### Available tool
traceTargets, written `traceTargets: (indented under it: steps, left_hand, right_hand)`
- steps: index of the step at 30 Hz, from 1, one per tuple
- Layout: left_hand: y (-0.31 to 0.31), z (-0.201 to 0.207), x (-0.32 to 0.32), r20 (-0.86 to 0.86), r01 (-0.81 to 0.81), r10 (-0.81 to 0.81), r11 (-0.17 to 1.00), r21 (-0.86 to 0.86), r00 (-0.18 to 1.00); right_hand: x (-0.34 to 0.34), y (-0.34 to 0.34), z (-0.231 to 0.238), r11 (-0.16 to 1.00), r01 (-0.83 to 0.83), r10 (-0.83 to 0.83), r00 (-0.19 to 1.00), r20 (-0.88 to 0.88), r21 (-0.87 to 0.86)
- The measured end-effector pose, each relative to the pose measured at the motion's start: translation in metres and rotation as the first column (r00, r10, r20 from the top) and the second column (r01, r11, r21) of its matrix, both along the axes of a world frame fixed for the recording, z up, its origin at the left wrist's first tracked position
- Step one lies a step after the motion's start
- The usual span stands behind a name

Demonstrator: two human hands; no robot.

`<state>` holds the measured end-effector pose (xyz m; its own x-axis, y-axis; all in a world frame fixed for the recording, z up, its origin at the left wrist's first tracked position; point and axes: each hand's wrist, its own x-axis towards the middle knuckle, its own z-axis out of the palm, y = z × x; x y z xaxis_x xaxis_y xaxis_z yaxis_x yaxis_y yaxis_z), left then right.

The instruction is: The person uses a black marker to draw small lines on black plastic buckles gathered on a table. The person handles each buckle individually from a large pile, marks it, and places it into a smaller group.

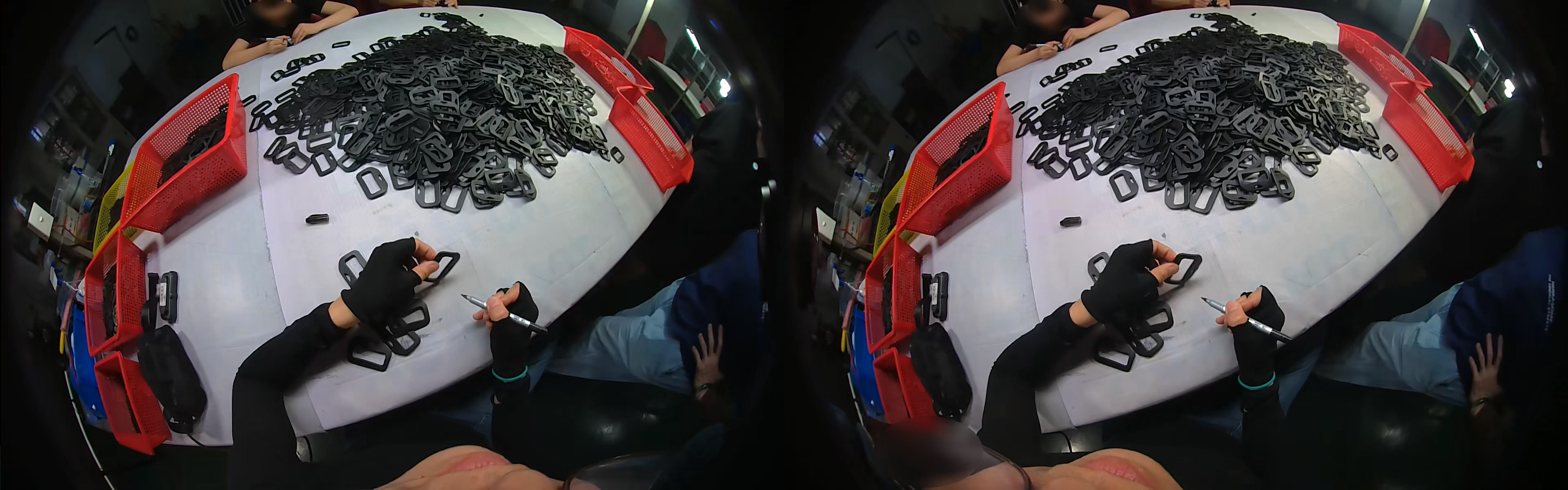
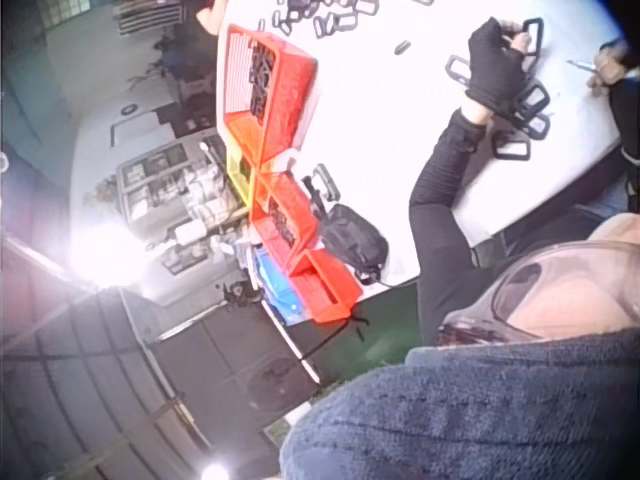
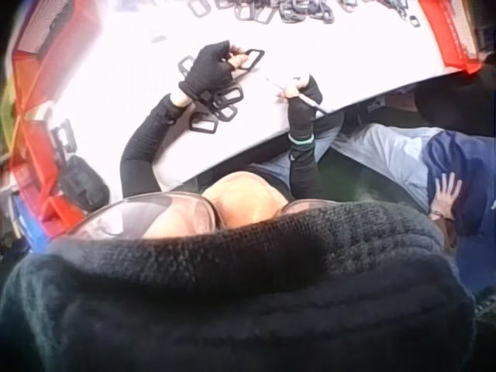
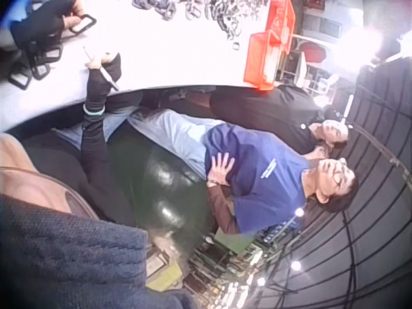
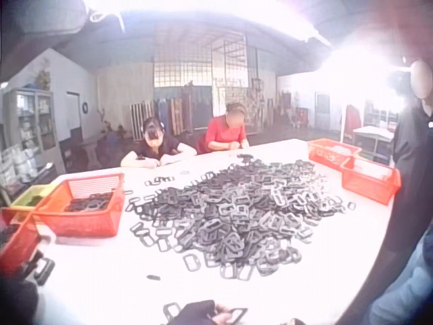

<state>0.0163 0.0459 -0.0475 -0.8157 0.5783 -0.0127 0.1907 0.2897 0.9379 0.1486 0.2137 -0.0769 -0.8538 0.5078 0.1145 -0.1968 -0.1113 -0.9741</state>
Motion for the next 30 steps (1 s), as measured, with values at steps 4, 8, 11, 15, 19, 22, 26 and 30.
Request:
traceTargets:
  steps: [4,8,11,15,19,22,26,30]
  left_hand:
    - [-0.004,-0.005,0.005,-0.021,0.000,0.000,1.000,-0.017,1.000]
    - [-0.004,-0.004,0.012,-0.097,0.008,-0.012,0.999,-0.036,0.995]
    - [-0.005,-0.006,0.014,-0.097,0.009,-0.014,0.999,-0.045,0.995]
    - [-0.006,-0.007,0.017,-0.100,0.027,-0.029,0.999,-0.017,0.995]
    - [-0.007,-0.005,0.019,-0.036,0.033,-0.034,0.999,-0.027,0.999]
    - [-0.009,-0.007,0.017,-0.055,0.029,-0.028,1.000,0.012,0.998]
    - [-0.013,-0.011,0.013,-0.095,0.029,-0.027,0.999,0.021,0.995]
    - [-0.004,-0.013,0.013,-0.120,0.066,-0.061,0.997,0.042,0.991]
  right_hand:
    - [-0.004,-0.002,-0.001,1.000,0.003,-0.004,1.000,-0.012,-0.030]
    - [-0.001,0.000,0.002,1.000,0.017,-0.017,1.000,-0.004,-0.012]
    - [0.001,0.000,0.002,0.999,0.036,-0.037,0.998,0.050,0.013]
    - [-0.001,-0.005,0.009,0.989,0.052,-0.051,0.999,0.008,-0.137]
    - [0.001,-0.004,0.008,0.998,0.023,-0.020,0.998,0.054,-0.050]
    - [-0.001,-0.006,0.008,1.000,0.013,-0.012,0.998,0.054,-0.015]
    - [-0.006,-0.008,0.004,1.000,0.010,-0.010,0.999,0.052,-0.012]
    - [-0.003,-0.001,0.005,0.998,0.056,-0.056,0.998,0.008,-0.027]
